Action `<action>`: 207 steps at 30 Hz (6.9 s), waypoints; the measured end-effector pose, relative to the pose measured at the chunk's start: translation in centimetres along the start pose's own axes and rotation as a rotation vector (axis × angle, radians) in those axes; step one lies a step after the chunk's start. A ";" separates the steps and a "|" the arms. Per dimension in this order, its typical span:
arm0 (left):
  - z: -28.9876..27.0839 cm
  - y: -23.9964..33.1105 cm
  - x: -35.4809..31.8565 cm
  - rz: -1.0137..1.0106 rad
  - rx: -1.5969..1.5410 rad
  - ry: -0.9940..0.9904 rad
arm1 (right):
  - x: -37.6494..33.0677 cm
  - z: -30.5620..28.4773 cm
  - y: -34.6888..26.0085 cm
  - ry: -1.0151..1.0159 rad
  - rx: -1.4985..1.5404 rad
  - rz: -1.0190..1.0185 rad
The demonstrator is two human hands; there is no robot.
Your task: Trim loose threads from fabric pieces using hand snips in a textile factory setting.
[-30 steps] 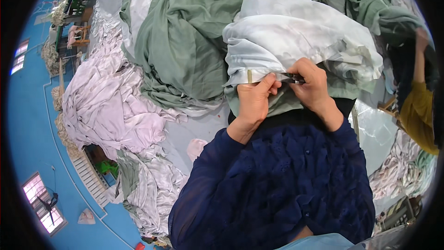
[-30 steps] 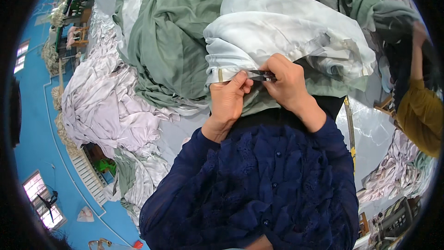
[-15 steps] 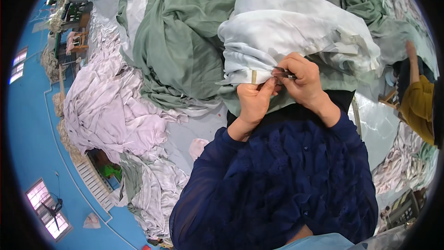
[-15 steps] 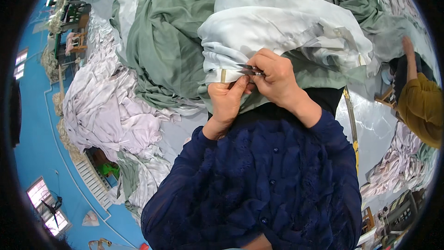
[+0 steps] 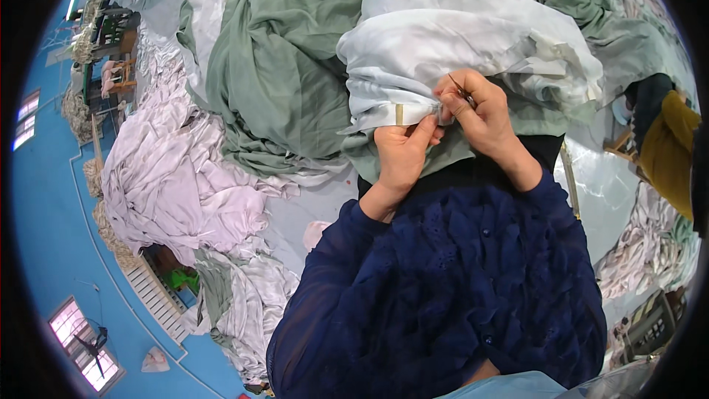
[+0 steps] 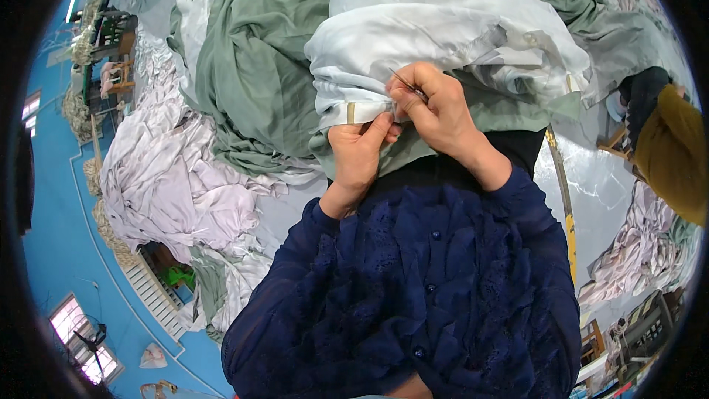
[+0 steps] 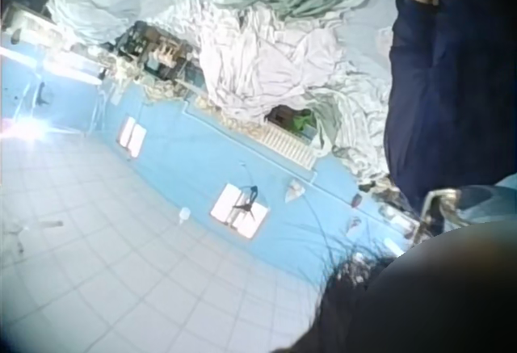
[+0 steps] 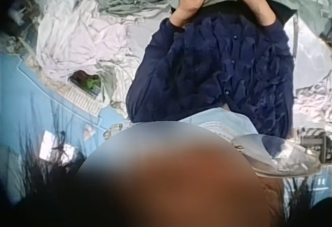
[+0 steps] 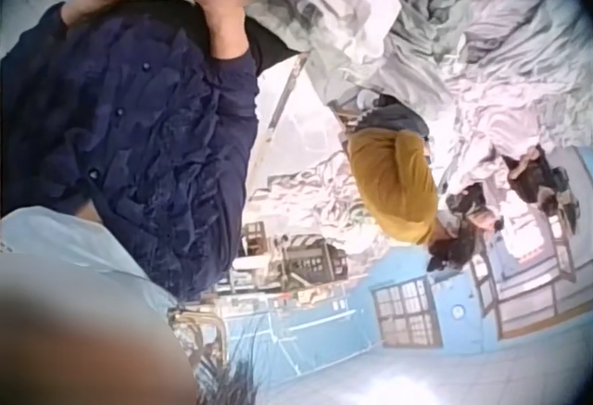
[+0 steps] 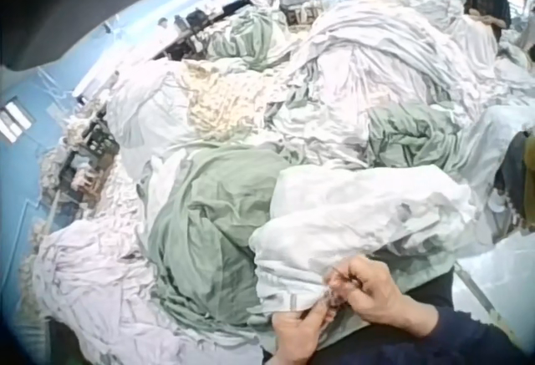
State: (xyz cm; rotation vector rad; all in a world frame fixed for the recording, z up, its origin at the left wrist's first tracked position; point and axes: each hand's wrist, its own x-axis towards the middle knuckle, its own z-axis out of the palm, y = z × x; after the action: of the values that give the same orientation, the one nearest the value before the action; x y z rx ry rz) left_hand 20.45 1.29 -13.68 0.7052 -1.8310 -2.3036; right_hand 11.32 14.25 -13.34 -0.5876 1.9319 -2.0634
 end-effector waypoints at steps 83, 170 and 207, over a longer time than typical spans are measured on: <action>0.6 -0.4 0.1 -0.086 0.049 0.004 | -0.2 -2.2 1.5 -0.119 0.245 0.181; 0.8 -1.1 0.0 -0.097 0.179 0.012 | -1.2 -3.2 2.5 0.021 -0.503 -0.166; 0.6 -1.1 0.0 -0.102 0.078 -0.004 | -1.4 -2.7 2.5 -0.115 -0.253 0.008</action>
State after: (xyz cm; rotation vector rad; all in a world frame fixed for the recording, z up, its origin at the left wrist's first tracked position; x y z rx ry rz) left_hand 20.44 2.11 -14.59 0.8243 -1.9394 -2.3071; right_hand 11.05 17.08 -16.11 -0.7338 2.1372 -1.7510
